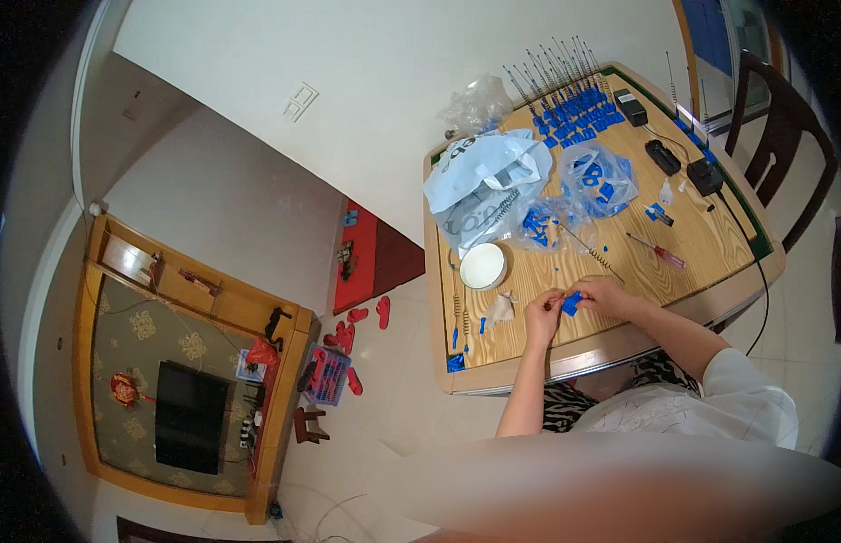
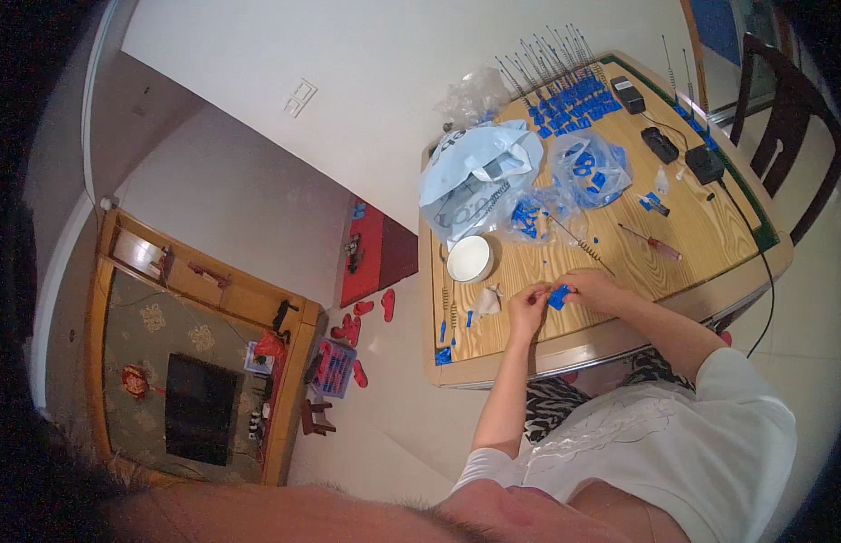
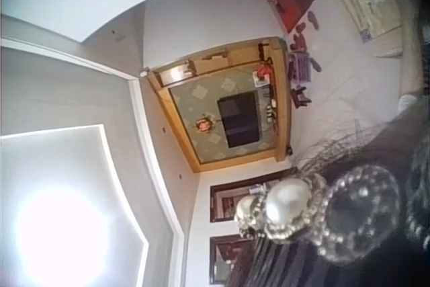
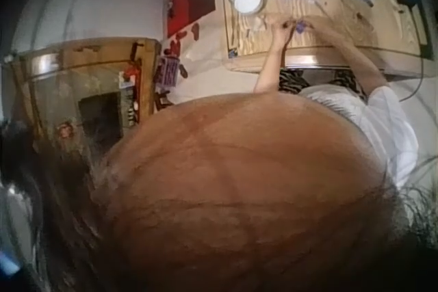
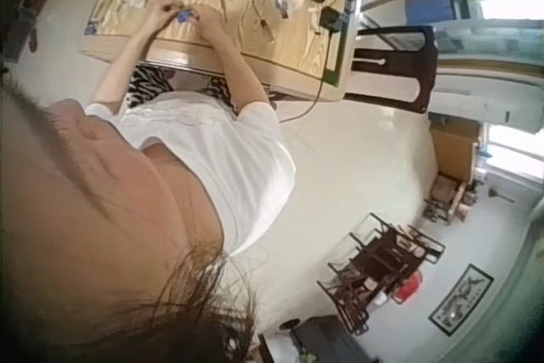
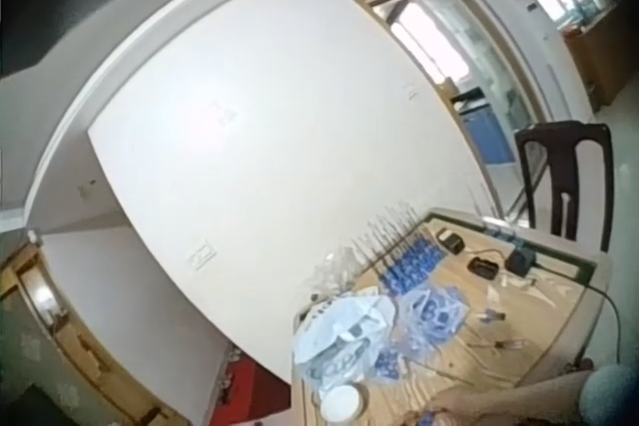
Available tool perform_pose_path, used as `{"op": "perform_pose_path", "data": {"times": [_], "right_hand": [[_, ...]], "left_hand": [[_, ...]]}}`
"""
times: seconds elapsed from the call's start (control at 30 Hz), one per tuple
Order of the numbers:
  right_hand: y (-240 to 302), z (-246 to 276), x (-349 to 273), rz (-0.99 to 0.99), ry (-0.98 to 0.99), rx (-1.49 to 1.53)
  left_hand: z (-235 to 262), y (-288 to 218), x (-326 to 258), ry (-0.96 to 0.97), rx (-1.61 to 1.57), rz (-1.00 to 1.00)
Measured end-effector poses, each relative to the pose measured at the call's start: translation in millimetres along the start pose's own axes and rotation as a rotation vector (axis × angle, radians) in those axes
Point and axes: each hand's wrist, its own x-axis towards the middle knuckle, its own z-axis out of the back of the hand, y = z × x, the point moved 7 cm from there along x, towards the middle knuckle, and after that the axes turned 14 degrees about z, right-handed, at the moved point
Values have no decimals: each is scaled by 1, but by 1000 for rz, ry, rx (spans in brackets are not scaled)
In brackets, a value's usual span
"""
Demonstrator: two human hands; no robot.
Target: The person is assembling electronic components, specifically attaching small wires to a blue plastic housing using a screwdriver.
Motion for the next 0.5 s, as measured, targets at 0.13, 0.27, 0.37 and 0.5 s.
{"op": "perform_pose_path", "data": {"times": [0.13,0.27,0.37,0.5], "right_hand": [[-3,-3,-1,-85,13,33],[-6,-5,-1,-103,28,6],[-3,-4,0,-71,21,-2],[-8,-5,-2,-119,63,3]], "left_hand": [[0,10,-4,22,-185,-5],[-1,14,-6,26,-225,-18],[1,13,-8,9,-175,-38],[0,6,-13,-15,-118,-34]]}}
